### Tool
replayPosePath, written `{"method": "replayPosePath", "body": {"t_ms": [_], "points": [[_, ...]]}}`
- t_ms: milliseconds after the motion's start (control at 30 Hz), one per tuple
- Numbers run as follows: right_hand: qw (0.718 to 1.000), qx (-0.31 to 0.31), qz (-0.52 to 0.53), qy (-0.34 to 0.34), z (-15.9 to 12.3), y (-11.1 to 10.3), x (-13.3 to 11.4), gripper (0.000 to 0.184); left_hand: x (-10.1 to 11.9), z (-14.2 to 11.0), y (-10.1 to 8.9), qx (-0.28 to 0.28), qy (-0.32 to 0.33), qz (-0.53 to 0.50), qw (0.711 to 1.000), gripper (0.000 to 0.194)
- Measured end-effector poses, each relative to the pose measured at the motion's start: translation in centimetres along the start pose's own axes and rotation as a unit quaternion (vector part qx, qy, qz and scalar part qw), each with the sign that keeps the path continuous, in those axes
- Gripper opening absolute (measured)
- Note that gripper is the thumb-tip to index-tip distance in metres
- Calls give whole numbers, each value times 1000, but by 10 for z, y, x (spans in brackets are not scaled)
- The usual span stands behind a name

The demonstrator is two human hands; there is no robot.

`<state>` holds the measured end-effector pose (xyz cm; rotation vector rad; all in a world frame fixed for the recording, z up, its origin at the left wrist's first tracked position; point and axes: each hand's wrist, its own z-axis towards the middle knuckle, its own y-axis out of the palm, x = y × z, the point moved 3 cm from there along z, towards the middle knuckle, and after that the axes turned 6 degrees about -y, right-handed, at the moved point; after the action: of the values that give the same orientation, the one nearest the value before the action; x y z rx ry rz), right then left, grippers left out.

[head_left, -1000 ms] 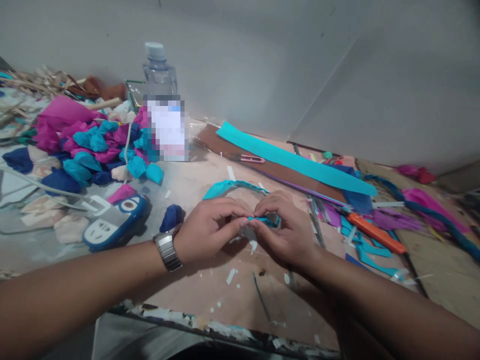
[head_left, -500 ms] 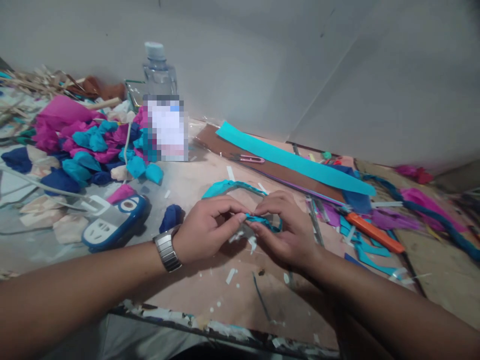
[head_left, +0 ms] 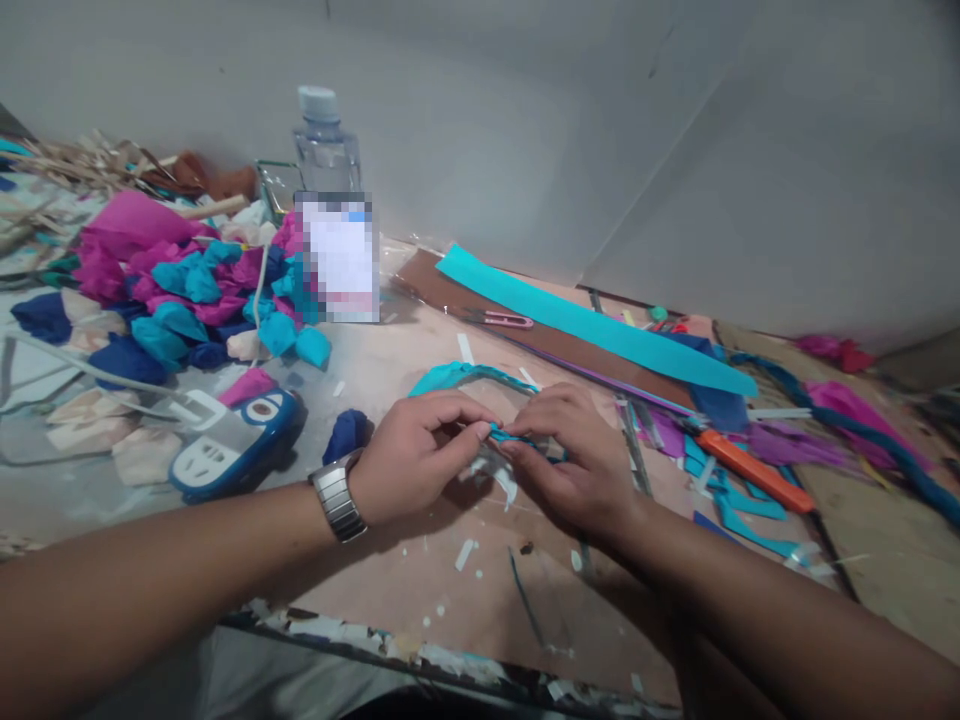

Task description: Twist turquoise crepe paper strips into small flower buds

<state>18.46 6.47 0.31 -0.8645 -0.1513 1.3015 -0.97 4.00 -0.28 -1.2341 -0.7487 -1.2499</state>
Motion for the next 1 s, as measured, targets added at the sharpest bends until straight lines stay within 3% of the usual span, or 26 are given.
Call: {"method": "replayPosePath", "body": {"t_ms": [633,1000], "points": [[999,14,24,24,0,-1,-3,6,-4,-3,4,-16,2,-45,999,16],[1000,16,9,21,2,-2,-4,7,-6,-3,7,-49,-82,-82,992,21]]}}
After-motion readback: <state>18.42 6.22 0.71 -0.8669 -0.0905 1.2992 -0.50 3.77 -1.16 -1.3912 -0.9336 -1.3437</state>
